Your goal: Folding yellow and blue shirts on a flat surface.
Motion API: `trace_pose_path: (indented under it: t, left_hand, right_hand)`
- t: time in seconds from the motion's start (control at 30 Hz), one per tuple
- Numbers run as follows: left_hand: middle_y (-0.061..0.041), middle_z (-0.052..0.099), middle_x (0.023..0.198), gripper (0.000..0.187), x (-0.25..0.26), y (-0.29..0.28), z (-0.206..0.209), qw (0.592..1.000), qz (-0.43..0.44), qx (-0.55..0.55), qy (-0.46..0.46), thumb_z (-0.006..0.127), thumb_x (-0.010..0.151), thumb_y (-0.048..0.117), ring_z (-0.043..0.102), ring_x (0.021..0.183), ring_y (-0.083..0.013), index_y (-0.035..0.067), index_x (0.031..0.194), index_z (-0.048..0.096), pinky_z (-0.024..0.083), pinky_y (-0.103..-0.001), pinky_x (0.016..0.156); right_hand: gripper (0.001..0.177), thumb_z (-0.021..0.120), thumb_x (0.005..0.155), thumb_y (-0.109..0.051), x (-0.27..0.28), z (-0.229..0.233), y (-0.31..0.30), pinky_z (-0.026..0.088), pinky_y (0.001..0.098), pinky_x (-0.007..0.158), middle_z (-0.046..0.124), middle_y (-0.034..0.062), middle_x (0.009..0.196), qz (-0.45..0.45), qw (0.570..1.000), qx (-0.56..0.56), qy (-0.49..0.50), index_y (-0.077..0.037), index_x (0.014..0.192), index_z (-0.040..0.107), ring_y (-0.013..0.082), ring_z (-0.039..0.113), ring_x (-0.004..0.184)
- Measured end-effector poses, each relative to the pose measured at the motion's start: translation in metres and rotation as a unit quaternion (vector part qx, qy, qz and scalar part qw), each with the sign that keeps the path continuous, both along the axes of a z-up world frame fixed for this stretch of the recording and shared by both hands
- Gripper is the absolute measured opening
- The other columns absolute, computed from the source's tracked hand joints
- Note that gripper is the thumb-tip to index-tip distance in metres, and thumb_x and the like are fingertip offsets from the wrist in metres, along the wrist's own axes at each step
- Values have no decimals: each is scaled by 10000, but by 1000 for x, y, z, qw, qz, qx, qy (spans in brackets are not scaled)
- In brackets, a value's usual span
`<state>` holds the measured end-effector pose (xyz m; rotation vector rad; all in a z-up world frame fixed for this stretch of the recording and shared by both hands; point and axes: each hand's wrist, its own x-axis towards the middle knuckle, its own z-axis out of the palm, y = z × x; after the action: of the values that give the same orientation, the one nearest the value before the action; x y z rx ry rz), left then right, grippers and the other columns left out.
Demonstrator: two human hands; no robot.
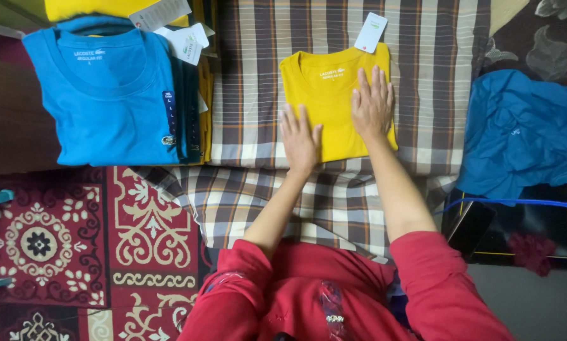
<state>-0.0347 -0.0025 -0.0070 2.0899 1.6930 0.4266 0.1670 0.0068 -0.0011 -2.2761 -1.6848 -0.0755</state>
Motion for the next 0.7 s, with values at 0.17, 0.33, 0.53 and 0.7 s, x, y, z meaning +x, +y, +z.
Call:
trace_pose_path:
  t: [0.17, 0.33, 0.53, 0.7]
  left_hand:
    - [-104, 499, 1430, 858, -10, 1, -5, 993, 101, -34, -59, 631, 984, 451, 564, 1284, -301, 184, 1657, 171, 485, -446, 1037]
    - [-211, 730, 1079, 662, -13, 1, 7, 970, 123, -182, -100, 391, 1054, 555, 734, 1023, -425, 150, 1563, 272, 557, -550, 866]
    - [-240, 740, 886, 522, -28, 3, 14, 985, 74, -130, -81, 425, 1080, 468, 767, 874, -427, 163, 1500, 377, 594, -519, 712]
    - [-121, 667, 1198, 628, -81, 20, 28, 997, 36, -58, -40, 663, 991, 358, 693, 1096, -383, 255, 1527, 352, 573, -527, 927]
  right_hand:
    - [495, 616, 1009, -307, 11, -18, -4, 489, 505, 885, 560, 100, 1370, -100, 989, 102, -40, -187, 1482, 531, 319, 556, 1184]
    - [451, 682, 949, -355, 22, -55, -51, 545, 468, 703, 617, 47, 1071, -250, 957, 145, -35, -257, 1377, 579, 328, 643, 916]
    - [382, 621, 1050, -251, -4, 7, -111, 537, 573, 815, 702, 159, 1269, -182, 966, 76, 168, -219, 1414, 514, 454, 683, 1041]
    - [402, 716, 982, -311, -24, 29, -118, 587, 547, 701, 725, 65, 1086, -173, 980, -25, 92, -295, 1357, 570, 381, 737, 915]
